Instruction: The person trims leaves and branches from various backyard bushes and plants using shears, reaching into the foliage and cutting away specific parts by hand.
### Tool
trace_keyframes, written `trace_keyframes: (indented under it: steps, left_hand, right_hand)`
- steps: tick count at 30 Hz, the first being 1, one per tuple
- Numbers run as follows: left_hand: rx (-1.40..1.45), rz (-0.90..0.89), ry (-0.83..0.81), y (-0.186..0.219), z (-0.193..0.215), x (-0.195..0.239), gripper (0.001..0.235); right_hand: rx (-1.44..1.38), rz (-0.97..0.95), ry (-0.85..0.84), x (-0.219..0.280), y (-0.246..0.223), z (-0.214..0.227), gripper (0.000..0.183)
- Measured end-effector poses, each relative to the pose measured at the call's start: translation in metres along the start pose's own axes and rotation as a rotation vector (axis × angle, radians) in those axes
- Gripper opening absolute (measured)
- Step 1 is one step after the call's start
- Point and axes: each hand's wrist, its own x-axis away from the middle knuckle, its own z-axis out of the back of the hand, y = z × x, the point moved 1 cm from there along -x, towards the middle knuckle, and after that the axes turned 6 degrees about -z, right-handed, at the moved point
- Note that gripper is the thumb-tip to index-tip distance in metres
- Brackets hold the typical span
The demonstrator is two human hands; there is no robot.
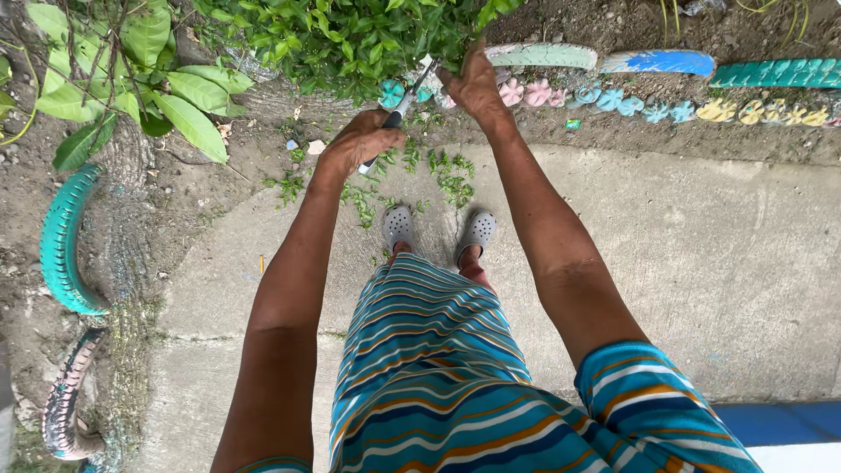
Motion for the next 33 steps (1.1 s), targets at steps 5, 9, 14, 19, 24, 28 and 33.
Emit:
trace_keyframes:
  steps: [5, 9, 14, 19, 24, 28, 33]
  left_hand:
    - [-0.150, -0.008, -0.055, 0.016, 0.012, -0.008, 0.036]
    - [-0.094, -0.052, -0.081, 0.026, 0.011, -0.010, 0.037]
    - [0.061, -0.128, -0.083, 0.023, 0.005, -0.013, 0.041]
    - [-0.070, -0.074, -0.141, 0.031, 0.004, -0.036, 0.049]
    - [-0.124, -0.107, -0.134, 0.048, 0.002, -0.062, 0.060]
    - [-0.238, -0.086, -0.081, 0.063, 0.001, -0.056, 0.052]
    - [-0.296, -0.080, 0.065, 0.049, -0.023, -0.010, 0.035]
  right_hand:
    - [0.023, -0.187, -0.073, 0.017, -0.013, 0.017, 0.060]
    - [-0.294, -0.101, -0.228, 0.028, -0.027, 0.037, 0.087]
    - [-0.528, -0.236, -0.205, 0.031, -0.026, 0.041, 0.087]
    - [-0.659, -0.153, -0.183, 0.034, -0.016, 0.035, 0.063]
    - [-0.556, -0.139, -0.126, 0.037, 0.011, 0.027, 0.065]
    - [-0.436, -0.126, -0.078, 0.031, 0.023, 0.030, 0.065]
    - [-0.182, -0.102, -0.093, 0.058, 0.036, 0.021, 0.049]
